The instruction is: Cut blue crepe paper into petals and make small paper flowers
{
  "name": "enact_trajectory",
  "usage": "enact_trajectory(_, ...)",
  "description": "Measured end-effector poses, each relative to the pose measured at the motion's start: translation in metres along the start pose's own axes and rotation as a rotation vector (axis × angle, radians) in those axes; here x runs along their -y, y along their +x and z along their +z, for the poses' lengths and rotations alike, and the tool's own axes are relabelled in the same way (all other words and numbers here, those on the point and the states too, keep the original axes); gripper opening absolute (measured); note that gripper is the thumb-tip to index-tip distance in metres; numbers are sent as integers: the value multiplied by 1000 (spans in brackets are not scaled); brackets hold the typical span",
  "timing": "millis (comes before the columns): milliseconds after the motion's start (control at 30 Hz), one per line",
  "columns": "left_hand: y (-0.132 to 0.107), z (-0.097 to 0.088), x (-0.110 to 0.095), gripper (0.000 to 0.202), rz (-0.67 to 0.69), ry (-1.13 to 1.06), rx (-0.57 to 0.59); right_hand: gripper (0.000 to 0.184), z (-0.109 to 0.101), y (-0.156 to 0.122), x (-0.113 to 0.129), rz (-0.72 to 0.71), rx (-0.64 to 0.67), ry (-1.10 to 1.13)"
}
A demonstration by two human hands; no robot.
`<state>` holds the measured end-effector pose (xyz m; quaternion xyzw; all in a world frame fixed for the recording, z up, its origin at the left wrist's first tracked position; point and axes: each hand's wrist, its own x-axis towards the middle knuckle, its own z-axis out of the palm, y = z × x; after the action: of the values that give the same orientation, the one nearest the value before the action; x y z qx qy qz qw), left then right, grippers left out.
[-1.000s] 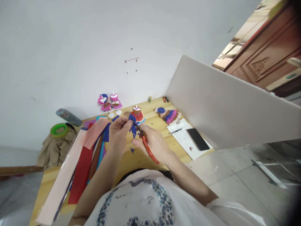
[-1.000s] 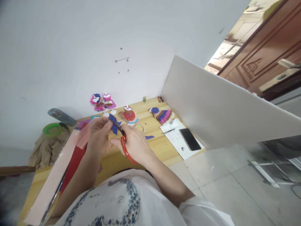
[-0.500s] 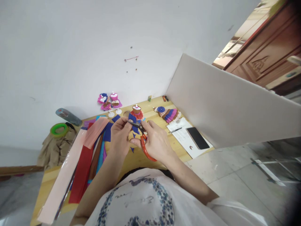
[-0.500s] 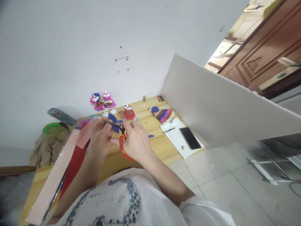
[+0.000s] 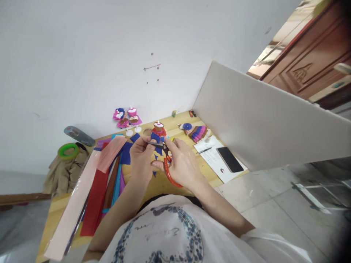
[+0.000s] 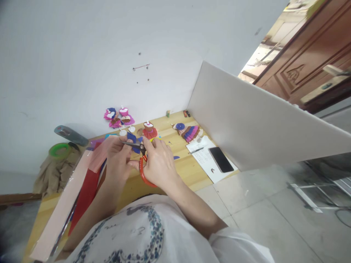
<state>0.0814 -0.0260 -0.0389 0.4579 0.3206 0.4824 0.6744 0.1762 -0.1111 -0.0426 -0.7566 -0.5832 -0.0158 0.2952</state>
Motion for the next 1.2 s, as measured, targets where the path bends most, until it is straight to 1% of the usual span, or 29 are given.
enact_trajectory(167, -3, 2, 1, 24, -12, -29, -29, 67, 0, 1, 1, 9, -1, 1)
enact_trajectory(500, -7, 4, -3, 24, -83, -46, -9, 62, 1, 1, 1, 31, 13, 69)
enact_trajectory(700, -6, 4, -3, 27, -114, -92, 2, 67, -1, 0, 2, 25, 29, 72)
enact_trajectory(867, -5, 5, -4, 28, -123, -99, -5, 66, -2, 0, 0, -1, 10, 51)
enact_trajectory(1000, -5, 5, -4, 29, -140, -66, 10, 66, -1, 0, -2, 4, 15, 58)
enact_trajectory(1200, -5, 5, -3, 32, -165, -80, 19, 64, -1, 0, -1, 39, 29, 69)
